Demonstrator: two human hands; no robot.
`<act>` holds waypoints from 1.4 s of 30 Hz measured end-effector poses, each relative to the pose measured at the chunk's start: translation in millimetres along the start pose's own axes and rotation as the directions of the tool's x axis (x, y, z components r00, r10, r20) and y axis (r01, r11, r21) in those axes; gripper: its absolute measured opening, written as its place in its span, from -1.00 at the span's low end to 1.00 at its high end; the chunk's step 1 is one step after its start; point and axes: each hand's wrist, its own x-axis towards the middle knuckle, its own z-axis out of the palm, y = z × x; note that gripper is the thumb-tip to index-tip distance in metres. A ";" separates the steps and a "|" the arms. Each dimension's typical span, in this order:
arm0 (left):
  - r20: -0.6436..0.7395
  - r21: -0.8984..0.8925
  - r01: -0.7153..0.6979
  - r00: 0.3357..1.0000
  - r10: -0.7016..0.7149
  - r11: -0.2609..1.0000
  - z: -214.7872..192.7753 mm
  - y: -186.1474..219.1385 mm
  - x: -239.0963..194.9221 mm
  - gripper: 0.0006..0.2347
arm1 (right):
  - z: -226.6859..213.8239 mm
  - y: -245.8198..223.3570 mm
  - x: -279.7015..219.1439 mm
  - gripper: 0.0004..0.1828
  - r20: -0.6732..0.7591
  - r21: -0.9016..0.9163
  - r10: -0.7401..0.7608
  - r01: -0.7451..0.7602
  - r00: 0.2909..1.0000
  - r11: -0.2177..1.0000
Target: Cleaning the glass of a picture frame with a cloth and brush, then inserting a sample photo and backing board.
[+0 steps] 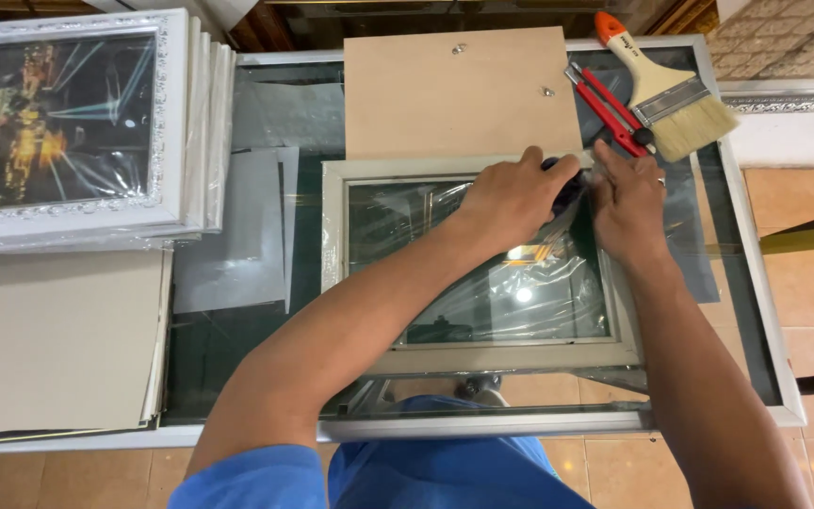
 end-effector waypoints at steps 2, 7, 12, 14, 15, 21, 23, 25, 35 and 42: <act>0.013 0.029 0.027 1.000 -0.028 0.999 -24.3 -1.6 -42.5 -0.50 | 1.1 1.0 1.8 -0.51 0.020 -0.010 0.016 -0.016 1.000 1.000; 0.087 0.134 0.179 0.978 -0.192 0.975 -78.6 -37.7 -140.1 -0.56 | 4.1 6.9 0.7 -0.48 0.052 -0.048 0.065 -0.062 0.997 0.997; 0.136 0.087 0.399 0.903 -0.408 0.913 -109.3 -61.4 -187.0 -0.56 | -3.8 -8.8 2.8 -0.49 0.114 0.001 0.103 -0.104 0.988 0.995; 0.126 0.090 0.391 0.908 -0.400 0.916 -96.2 -59.2 -175.9 -0.56 | -7.0 -10.5 3.7 -0.47 0.134 0.029 0.109 -0.114 0.985 0.993; 0.115 0.092 0.382 0.913 -0.391 0.919 -89.3 -57.7 -169.9 -0.55 | -9.4 -10.8 4.3 -0.45 0.154 0.056 0.113 -0.123 0.982 0.991; 0.034 0.067 0.150 0.988 -0.152 0.986 -35.9 -5.2 -101.8 -0.55 | -3.4 -1.2 4.2 -0.51 0.106 0.129 0.091 -0.104 0.990 0.986; 0.001 0.053 0.103 0.995 -0.103 0.993 -15.0 12.3 -73.3 -0.58 | -2.6 -1.5 4.0 -0.52 0.109 0.140 0.096 -0.110 0.989 0.984; -0.034 0.042 0.050 0.998 -0.049 0.998 2.3 31.0 -45.6 -0.60 | -4.4 1.1 3.2 -0.52 0.107 0.149 0.102 -0.117 0.989 0.982; -0.054 0.026 -0.118 0.991 0.119 0.993 9.3 32.0 -40.5 -0.53 | -4.8 2.8 1.3 -0.52 0.028 0.206 -0.069 0.062 0.997 0.976; 0.191 0.032 0.097 0.976 -0.101 0.995 -64.1 -14.3 -149.4 -0.56 | -10.1 -8.8 0.3 -0.53 0.032 0.137 -0.030 0.025 0.999 0.990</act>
